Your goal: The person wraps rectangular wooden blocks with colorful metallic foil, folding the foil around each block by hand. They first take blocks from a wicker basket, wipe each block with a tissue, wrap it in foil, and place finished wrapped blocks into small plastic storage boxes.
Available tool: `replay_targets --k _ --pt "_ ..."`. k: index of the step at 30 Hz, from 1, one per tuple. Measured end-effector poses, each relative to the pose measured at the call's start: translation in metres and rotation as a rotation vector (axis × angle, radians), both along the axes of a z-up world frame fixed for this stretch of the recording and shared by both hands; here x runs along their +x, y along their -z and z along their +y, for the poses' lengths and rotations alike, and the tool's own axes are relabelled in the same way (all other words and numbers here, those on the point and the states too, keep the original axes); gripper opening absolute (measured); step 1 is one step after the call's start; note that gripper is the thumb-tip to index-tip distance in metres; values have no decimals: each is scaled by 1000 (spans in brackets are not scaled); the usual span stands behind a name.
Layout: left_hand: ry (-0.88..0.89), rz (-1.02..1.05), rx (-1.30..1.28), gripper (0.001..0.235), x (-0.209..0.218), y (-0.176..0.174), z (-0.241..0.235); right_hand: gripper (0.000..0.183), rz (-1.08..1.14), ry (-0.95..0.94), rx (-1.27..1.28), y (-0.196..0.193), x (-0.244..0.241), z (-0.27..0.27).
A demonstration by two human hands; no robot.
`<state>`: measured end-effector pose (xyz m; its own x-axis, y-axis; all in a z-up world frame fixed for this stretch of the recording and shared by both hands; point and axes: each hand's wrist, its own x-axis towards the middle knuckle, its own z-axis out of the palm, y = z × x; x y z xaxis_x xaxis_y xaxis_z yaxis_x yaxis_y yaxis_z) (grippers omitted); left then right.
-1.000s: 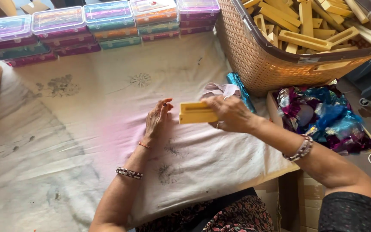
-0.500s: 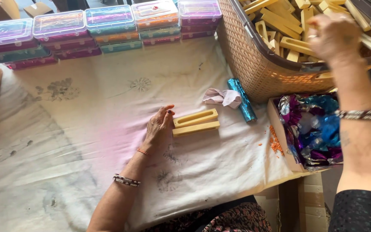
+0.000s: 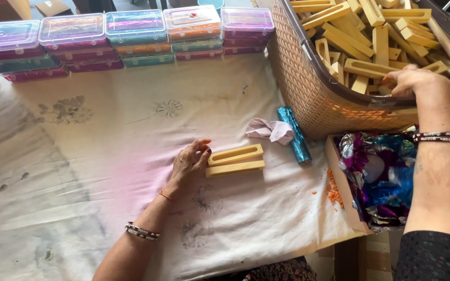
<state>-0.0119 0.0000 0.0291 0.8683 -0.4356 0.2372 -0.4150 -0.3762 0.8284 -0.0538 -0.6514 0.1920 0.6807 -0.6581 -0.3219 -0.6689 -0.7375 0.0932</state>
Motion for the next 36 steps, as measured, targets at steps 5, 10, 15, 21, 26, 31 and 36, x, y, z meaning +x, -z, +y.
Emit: replay_targets --k 5,10,15,21,26,31,36 --pt "11 -70 6 32 3 8 0 72 -70 -28 -121 -35 -16 75" --pt "10 -78 20 31 4 11 0 47 -341 -45 -187 -46 -22 83" --pt "22 -102 16 30 3 10 0 6 -931 -218 -697 -6 -27 11" --pt "26 -128 41 31 4 10 0 64 -475 10 -365 -3 -8 -22" --pt "24 -132 49 30 2 6 1 90 -291 2 -54 -16 1 25" --pt "23 -149 51 25 2 4 0 97 -95 -103 33 -6 13 6" --pt "30 -168 91 21 2 8 1 110 44 -250 -49 27 38 -52"
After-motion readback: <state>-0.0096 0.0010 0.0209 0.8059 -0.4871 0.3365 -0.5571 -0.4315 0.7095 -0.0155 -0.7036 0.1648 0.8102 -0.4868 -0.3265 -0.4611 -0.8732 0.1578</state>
